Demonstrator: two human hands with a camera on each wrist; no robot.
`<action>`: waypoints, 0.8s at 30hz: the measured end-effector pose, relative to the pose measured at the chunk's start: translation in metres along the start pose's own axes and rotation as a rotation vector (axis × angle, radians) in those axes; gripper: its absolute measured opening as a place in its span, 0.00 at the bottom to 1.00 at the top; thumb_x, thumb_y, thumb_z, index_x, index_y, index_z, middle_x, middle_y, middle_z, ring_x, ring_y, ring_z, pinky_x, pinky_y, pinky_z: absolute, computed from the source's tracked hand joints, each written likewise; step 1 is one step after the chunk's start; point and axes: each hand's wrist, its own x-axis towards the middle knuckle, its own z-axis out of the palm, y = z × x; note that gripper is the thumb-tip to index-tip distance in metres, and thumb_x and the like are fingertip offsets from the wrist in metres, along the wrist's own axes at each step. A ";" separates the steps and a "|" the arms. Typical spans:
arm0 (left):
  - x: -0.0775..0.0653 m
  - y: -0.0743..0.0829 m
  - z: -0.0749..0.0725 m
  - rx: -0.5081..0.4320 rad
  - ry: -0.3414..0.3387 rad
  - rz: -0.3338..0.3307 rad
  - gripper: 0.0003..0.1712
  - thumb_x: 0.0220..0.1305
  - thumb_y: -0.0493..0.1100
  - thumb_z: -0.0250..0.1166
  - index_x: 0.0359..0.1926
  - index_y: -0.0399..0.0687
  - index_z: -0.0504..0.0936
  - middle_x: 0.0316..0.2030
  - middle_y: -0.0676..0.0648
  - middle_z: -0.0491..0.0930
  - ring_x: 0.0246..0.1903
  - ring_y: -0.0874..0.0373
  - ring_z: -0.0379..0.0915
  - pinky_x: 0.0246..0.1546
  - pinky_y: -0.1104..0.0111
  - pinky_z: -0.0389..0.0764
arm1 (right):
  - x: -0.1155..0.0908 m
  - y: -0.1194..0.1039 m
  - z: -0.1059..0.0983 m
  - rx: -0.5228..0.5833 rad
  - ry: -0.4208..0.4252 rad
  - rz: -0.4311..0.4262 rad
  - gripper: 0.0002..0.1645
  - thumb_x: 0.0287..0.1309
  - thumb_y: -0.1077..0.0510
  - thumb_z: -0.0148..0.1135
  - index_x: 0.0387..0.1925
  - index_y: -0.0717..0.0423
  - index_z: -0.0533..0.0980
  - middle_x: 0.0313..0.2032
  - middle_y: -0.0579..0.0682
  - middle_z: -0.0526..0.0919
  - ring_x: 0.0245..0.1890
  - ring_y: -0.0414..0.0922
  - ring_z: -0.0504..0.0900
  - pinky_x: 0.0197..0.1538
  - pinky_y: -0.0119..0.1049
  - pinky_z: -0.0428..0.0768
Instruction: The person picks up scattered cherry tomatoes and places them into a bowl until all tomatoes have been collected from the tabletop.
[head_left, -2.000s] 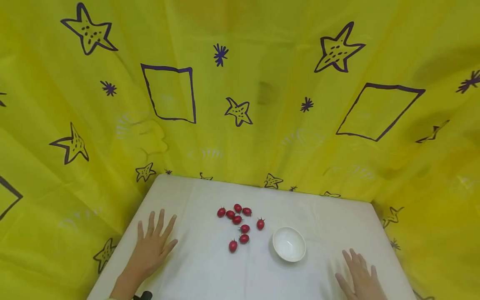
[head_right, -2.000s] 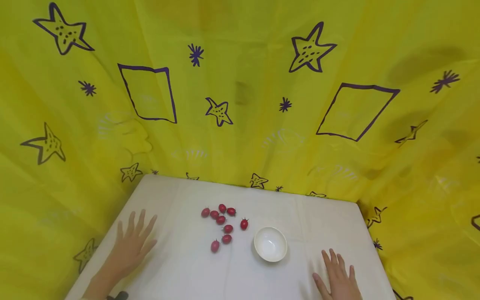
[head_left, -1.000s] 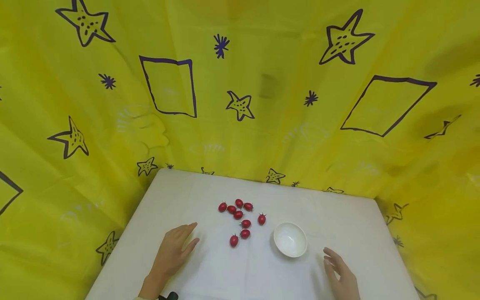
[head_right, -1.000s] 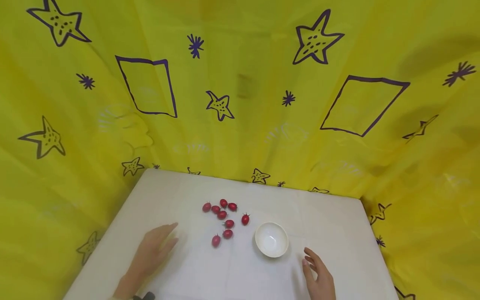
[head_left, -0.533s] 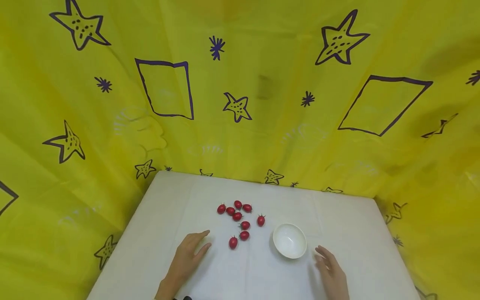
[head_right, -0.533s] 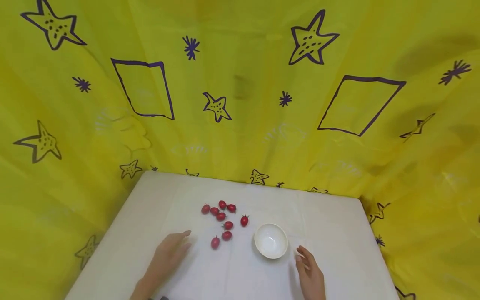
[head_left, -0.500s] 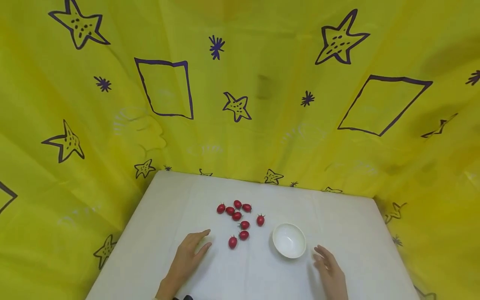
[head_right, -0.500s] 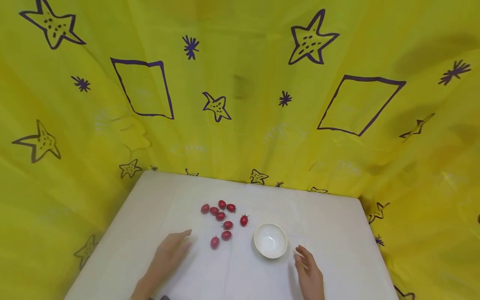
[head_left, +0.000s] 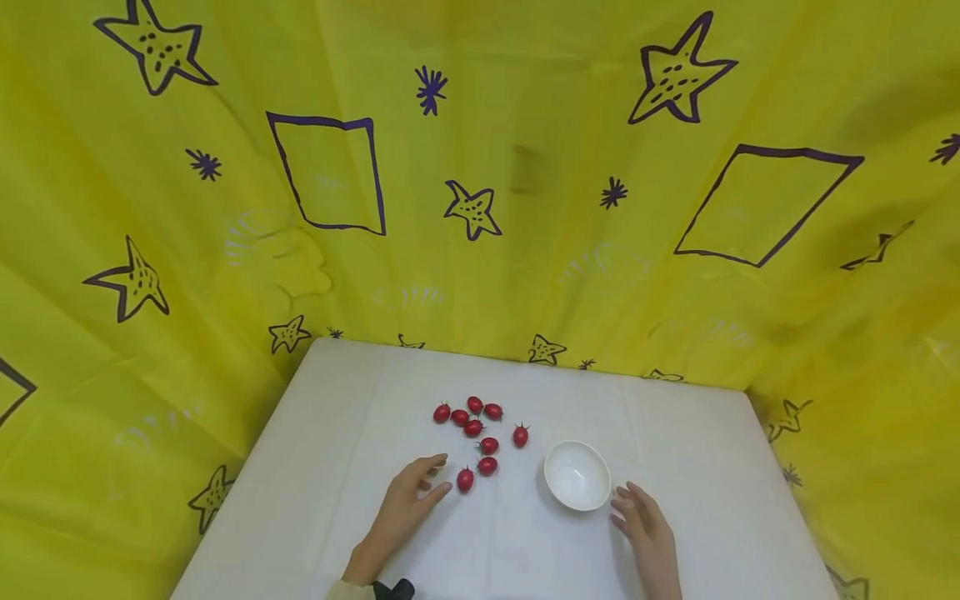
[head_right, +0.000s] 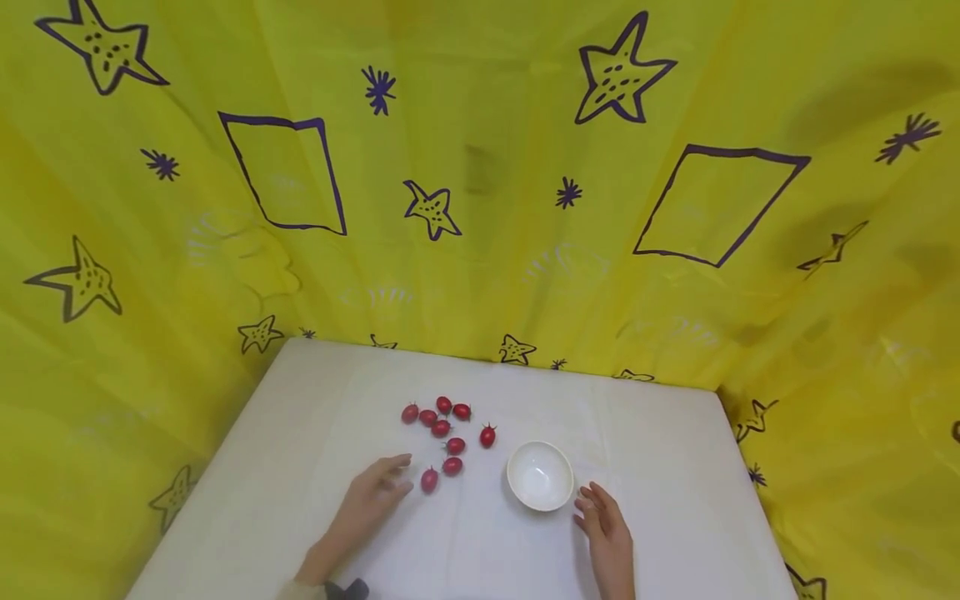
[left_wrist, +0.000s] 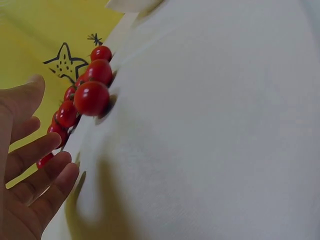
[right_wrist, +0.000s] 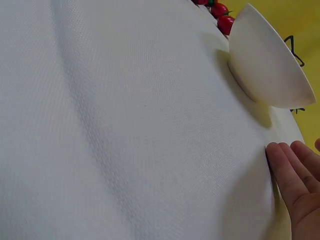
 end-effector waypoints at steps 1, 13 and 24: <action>-0.001 0.001 0.003 -0.005 -0.008 0.007 0.26 0.68 0.46 0.71 0.65 0.47 0.80 0.55 0.45 0.86 0.50 0.49 0.81 0.48 0.68 0.85 | 0.000 -0.001 0.001 0.010 0.003 0.004 0.35 0.81 0.46 0.48 0.77 0.63 0.59 0.70 0.70 0.71 0.48 0.17 0.77 0.51 0.19 0.81; -0.005 0.008 0.024 0.026 -0.055 0.056 0.27 0.66 0.44 0.73 0.64 0.45 0.80 0.50 0.49 0.84 0.48 0.54 0.78 0.47 0.69 0.84 | -0.003 -0.004 0.019 0.131 0.058 0.018 0.35 0.80 0.46 0.50 0.76 0.63 0.61 0.71 0.72 0.70 0.46 0.21 0.81 0.48 0.25 0.86; -0.009 0.010 0.036 0.051 -0.016 0.034 0.25 0.65 0.43 0.73 0.62 0.49 0.81 0.55 0.51 0.83 0.47 0.58 0.76 0.46 0.70 0.82 | 0.002 -0.012 0.030 0.077 0.026 0.106 0.39 0.80 0.41 0.48 0.78 0.61 0.59 0.75 0.68 0.66 0.64 0.46 0.82 0.51 0.28 0.86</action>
